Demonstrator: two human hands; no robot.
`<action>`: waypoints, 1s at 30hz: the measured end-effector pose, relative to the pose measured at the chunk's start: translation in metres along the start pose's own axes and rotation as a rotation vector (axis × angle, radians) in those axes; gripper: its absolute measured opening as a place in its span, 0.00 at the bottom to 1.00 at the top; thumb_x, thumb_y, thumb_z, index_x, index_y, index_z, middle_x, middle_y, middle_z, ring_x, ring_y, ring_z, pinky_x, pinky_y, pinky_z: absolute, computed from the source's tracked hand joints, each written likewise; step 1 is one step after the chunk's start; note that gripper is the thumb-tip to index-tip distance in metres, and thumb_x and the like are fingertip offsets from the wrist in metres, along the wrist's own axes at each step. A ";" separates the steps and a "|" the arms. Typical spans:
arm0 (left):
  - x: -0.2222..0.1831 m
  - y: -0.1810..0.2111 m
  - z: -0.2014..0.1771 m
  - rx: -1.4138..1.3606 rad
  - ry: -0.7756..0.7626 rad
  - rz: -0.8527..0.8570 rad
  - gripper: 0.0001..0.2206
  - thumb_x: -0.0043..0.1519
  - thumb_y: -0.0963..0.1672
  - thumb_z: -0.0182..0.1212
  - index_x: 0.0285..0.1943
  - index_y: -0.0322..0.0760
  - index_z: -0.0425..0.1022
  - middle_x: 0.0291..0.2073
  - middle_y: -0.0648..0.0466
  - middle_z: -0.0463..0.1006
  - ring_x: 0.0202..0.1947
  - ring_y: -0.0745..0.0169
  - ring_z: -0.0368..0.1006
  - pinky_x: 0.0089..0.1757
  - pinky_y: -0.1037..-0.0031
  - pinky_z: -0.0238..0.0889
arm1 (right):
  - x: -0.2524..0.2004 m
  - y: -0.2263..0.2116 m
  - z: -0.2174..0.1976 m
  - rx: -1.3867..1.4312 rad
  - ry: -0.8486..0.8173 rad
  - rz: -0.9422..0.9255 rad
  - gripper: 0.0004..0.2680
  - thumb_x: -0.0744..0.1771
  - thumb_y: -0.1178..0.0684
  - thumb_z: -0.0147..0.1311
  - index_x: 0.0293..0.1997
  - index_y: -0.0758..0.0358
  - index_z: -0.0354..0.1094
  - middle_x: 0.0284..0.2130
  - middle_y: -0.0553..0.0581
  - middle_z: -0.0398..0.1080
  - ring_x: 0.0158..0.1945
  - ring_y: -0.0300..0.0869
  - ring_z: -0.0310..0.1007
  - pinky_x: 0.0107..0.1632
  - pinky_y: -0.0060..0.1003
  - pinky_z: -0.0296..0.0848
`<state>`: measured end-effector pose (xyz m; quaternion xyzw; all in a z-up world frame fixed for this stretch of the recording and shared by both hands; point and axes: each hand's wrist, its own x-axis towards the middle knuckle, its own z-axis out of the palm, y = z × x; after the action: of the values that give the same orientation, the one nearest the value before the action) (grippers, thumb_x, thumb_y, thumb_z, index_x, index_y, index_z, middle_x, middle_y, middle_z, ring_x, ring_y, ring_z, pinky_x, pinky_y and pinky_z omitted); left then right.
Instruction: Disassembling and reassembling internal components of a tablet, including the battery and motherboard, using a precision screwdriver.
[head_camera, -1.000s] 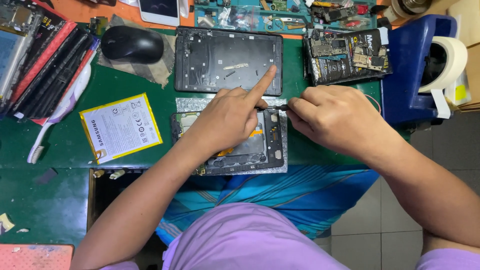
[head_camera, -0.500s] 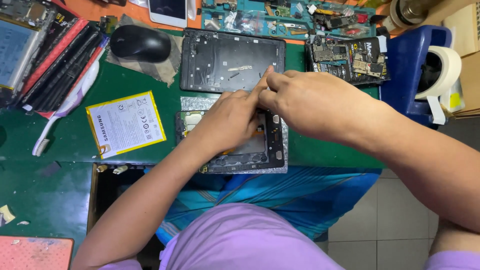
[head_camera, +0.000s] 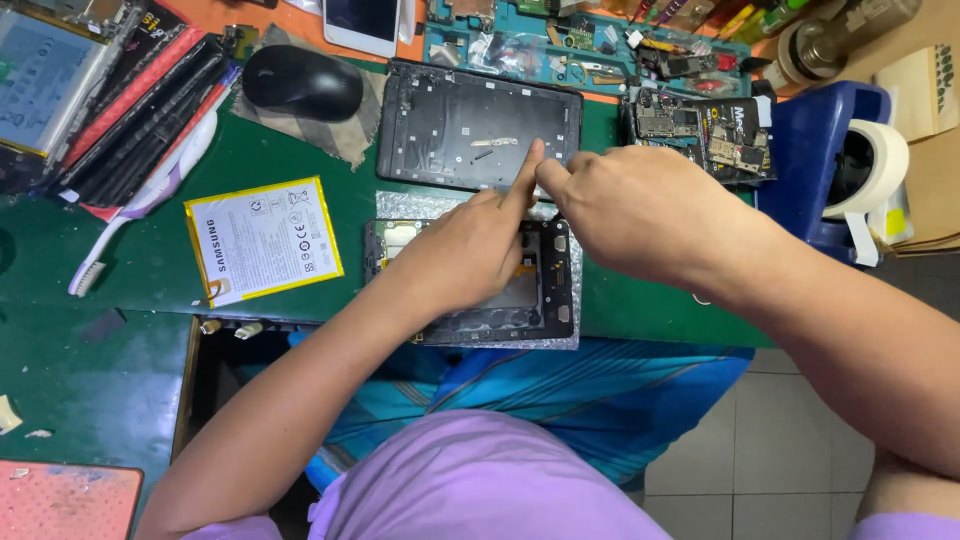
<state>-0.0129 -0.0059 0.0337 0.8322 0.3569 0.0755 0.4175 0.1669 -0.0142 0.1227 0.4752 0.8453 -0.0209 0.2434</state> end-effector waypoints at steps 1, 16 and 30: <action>-0.005 -0.005 0.008 -0.002 0.000 0.000 0.42 0.63 0.41 0.47 0.83 0.45 0.22 0.46 0.34 0.74 0.46 0.31 0.69 0.42 0.46 0.64 | -0.002 0.000 -0.003 -0.001 -0.002 0.000 0.13 0.67 0.59 0.39 0.58 0.65 0.61 0.30 0.63 0.74 0.30 0.66 0.78 0.29 0.62 0.74; -0.022 -0.030 0.037 0.750 0.100 0.219 0.74 0.21 0.69 0.84 0.76 0.32 0.54 0.72 0.41 0.59 0.72 0.46 0.52 0.64 0.36 0.44 | 0.000 0.005 0.000 -0.017 -0.053 0.071 0.05 0.68 0.56 0.39 0.44 0.62 0.60 0.21 0.62 0.72 0.23 0.68 0.71 0.23 0.59 0.65; -0.016 -0.033 0.026 0.597 0.081 0.257 0.73 0.23 0.65 0.88 0.76 0.28 0.53 0.71 0.44 0.60 0.72 0.47 0.53 0.65 0.42 0.45 | 0.002 0.013 -0.011 0.031 -0.119 -0.032 0.09 0.67 0.59 0.38 0.50 0.57 0.62 0.41 0.59 0.66 0.39 0.59 0.75 0.32 0.59 0.72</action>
<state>-0.0312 -0.0203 -0.0047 0.9524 0.2717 0.0524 0.1278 0.1720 -0.0027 0.1337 0.4631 0.8365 -0.0663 0.2855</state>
